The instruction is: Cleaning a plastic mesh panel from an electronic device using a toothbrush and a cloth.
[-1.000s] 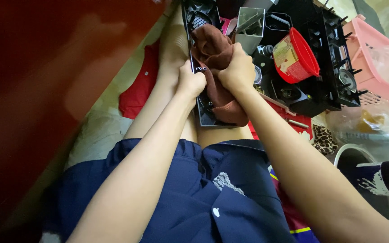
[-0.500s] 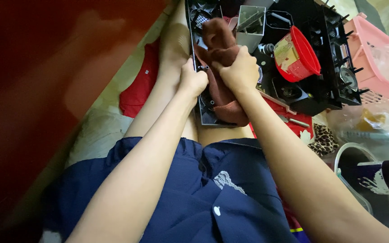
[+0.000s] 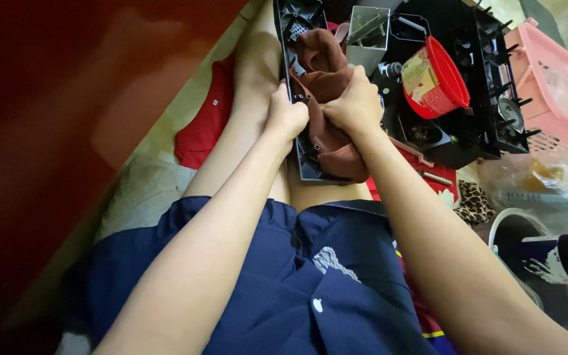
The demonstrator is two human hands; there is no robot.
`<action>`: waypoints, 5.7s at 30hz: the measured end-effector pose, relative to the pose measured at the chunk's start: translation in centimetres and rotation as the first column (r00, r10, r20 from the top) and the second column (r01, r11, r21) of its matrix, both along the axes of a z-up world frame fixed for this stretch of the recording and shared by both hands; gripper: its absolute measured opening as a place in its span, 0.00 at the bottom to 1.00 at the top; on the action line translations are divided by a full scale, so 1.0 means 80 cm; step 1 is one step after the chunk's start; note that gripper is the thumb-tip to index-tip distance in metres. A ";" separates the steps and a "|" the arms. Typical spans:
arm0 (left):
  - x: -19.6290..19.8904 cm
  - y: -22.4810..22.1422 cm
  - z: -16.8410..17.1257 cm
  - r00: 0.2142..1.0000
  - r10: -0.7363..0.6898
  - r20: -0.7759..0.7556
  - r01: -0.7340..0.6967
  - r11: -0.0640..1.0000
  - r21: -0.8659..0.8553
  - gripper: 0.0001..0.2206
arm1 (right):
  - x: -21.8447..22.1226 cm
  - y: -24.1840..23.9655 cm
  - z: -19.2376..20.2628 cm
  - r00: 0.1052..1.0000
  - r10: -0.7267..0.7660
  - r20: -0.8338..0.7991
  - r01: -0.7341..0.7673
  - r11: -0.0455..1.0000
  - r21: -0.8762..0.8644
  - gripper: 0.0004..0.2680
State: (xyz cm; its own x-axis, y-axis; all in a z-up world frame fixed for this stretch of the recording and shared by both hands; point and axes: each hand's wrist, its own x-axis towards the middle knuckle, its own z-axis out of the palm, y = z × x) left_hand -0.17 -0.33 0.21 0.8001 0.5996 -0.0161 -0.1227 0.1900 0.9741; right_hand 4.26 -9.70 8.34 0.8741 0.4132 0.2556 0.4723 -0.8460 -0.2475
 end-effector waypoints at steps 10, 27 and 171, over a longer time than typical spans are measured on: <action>-0.002 0.003 0.002 0.999 -0.049 -0.001 0.048 0.998 -0.043 0.20 | 0.003 0.002 -0.007 0.998 -0.051 0.024 0.051 0.999 -0.006 0.19; 0.007 0.003 -0.012 1.000 0.012 0.009 -0.012 1.000 -0.011 0.14 | 0.004 0.004 0.001 0.999 0.033 -0.007 -0.033 0.999 -0.019 0.26; 0.028 -0.053 0.113 0.973 -0.230 -0.004 0.213 0.892 0.398 0.22 | -0.071 -0.195 0.016 0.823 0.528 -0.210 0.394 -0.264 0.881 0.14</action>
State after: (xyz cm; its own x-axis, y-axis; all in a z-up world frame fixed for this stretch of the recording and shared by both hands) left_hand 2.09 -4.59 9.27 0.9076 0.3571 0.2206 -0.1647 -0.1805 0.9697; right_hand -1.38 -25.31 9.64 0.9867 0.1458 0.0719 -0.0456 0.6724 -0.7388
